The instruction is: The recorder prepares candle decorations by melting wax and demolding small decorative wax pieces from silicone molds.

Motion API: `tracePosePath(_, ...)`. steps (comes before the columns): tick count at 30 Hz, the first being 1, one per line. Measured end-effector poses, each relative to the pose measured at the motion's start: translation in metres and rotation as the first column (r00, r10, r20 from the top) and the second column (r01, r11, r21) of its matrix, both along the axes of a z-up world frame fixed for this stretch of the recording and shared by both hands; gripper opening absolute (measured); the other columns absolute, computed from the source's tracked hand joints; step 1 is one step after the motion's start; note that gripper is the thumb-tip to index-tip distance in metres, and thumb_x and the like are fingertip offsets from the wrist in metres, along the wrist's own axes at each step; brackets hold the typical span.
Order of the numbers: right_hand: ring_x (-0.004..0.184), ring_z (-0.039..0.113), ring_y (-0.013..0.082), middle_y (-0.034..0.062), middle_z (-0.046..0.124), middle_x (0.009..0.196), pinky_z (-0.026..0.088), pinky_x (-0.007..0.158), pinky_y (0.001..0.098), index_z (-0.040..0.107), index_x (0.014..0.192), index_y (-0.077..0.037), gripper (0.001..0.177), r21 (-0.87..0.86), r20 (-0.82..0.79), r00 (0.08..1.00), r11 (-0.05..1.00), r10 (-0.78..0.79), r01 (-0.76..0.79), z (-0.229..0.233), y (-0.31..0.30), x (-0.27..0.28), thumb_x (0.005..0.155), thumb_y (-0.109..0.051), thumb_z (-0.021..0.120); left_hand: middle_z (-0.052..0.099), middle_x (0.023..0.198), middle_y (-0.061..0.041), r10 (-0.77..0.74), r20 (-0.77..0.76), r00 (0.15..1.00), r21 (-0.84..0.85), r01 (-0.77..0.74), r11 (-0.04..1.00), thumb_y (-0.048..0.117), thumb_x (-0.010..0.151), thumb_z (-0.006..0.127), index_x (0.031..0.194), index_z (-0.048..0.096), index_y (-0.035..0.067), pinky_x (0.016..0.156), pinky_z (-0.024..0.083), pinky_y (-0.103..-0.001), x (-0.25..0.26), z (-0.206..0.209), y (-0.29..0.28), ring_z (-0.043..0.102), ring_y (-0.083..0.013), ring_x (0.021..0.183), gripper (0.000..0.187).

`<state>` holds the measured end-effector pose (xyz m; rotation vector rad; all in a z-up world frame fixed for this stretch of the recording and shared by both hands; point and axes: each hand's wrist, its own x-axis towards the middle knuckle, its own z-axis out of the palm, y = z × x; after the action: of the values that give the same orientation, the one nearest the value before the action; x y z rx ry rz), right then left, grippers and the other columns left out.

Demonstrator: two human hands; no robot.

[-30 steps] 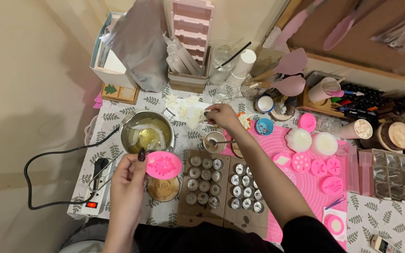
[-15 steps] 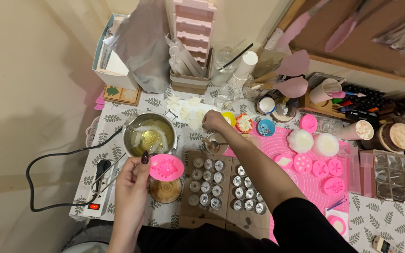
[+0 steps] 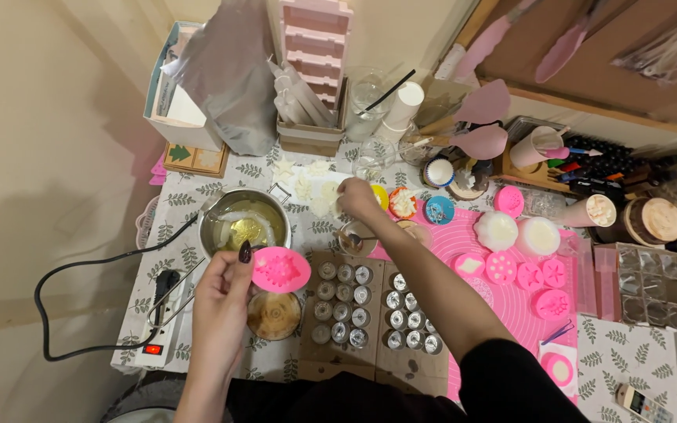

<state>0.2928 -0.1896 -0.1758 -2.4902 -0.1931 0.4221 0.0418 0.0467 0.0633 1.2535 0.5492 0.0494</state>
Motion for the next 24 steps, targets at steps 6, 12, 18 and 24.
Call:
tracePosePath(6, 0.068, 0.073, 0.0173, 0.0145, 0.073, 0.093, 0.057, 0.061, 0.0310, 0.067, 0.121, 0.000, 0.036, 0.309, -0.142, 0.976, 0.929, -0.167, 0.204, 0.186, -0.031, -0.056, 0.091, -0.021, 0.068, 0.071, 0.085, -0.003, 0.070, -0.033, 0.997, -0.111, -0.074, 0.991, 0.017, 0.100, 0.060, 0.104, 0.063, 0.002, 0.070, 0.053, -0.022, 0.000, 0.010, -0.002, 0.064, -0.0065, 0.075, 0.015)
tracePosePath(12, 0.085, 0.071, 0.0134, 0.0053, 0.073, 0.113, 0.060, 0.073, 0.0278, 0.067, 0.127, -0.008, 0.032, 0.565, -0.197, 0.975, 0.800, -0.105, 0.200, 0.263, -0.036, -0.165, 0.098, -0.019, 0.059, 0.071, 0.095, -0.008, 0.016, -0.073, 0.997, -0.039, -0.019, 0.999, 0.019, 0.100, 0.061, 0.123, 0.068, 0.001, 0.073, 0.052, -0.026, 0.001, 0.007, -0.027, 0.064, -0.0110, 0.079, 0.030)
tracePosePath(18, 0.115, 0.058, 0.0256, 0.0090, 0.061, 0.129, 0.054, 0.090, 0.0390, 0.072, 0.120, -0.011, 0.033, 0.315, 0.487, 0.872, 0.939, -0.036, -0.137, 0.326, -0.005, -0.234, 0.087, -0.008, 0.075, 0.074, 0.105, -0.010, -0.012, 0.084, 0.996, -0.186, 0.027, 0.982, 0.019, 0.100, 0.059, 0.125, 0.063, -0.007, 0.083, 0.058, -0.028, -0.004, -0.006, -0.075, 0.070, -0.0131, 0.090, 0.037)
tracePosePath(24, 0.092, 0.060, 0.0234, 0.0072, 0.061, 0.114, 0.052, 0.077, 0.0361, 0.072, 0.111, -0.012, 0.028, 0.250, 0.587, 0.804, 0.966, -0.095, -0.069, 0.313, 0.002, -0.261, 0.085, -0.011, 0.082, 0.074, 0.107, -0.008, -0.007, 0.149, 0.989, -0.109, 0.023, 0.994, 0.018, 0.104, 0.058, 0.126, 0.068, -0.007, 0.080, 0.051, -0.022, -0.014, 0.021, -0.095, 0.064, -0.0062, 0.090, 0.035)
